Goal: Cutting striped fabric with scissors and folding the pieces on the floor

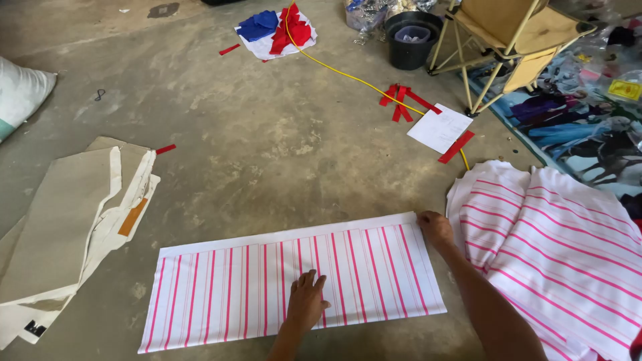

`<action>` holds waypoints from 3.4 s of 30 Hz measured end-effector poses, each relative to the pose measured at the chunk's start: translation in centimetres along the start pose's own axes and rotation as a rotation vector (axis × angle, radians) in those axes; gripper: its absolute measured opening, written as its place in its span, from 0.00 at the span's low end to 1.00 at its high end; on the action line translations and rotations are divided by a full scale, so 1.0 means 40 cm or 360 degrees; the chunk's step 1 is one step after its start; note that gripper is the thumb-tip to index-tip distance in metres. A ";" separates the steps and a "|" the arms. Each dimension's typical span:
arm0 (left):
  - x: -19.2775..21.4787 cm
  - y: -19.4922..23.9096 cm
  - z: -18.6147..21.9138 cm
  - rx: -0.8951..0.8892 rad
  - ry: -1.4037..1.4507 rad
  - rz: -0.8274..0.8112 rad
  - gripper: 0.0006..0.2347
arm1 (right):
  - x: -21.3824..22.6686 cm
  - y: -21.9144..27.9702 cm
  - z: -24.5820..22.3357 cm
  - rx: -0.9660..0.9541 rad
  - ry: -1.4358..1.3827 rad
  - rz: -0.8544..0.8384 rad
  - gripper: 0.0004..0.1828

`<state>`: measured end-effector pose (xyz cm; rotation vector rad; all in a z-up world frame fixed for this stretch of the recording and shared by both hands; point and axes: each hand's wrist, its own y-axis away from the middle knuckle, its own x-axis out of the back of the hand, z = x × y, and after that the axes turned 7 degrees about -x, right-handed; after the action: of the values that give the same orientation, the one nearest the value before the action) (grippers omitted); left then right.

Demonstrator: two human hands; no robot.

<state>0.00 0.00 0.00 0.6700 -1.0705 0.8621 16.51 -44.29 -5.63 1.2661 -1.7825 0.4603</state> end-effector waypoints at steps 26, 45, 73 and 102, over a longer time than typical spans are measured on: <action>-0.021 -0.027 -0.005 0.0043 -0.0012 -0.0154 0.31 | 0.022 0.165 0.088 0.0573 -0.0298 0.0103 0.05; 0.076 -0.037 0.083 0.0034 -0.0049 -0.0562 0.51 | 0.021 0.021 -0.046 -0.0191 -0.0098 0.0049 0.16; 0.297 0.295 -0.680 0.2072 0.0160 0.0296 0.23 | 0.005 0.006 -0.020 -0.0179 -0.0239 0.0105 0.17; 0.214 0.410 -0.865 0.2145 0.0433 0.0947 0.28 | 0.002 0.015 -0.036 -0.0317 -0.0090 0.0145 0.17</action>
<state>3.87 38.93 -2.99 1.2891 -0.2889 2.1676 16.58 -43.06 -4.68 1.0729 -1.8888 0.2914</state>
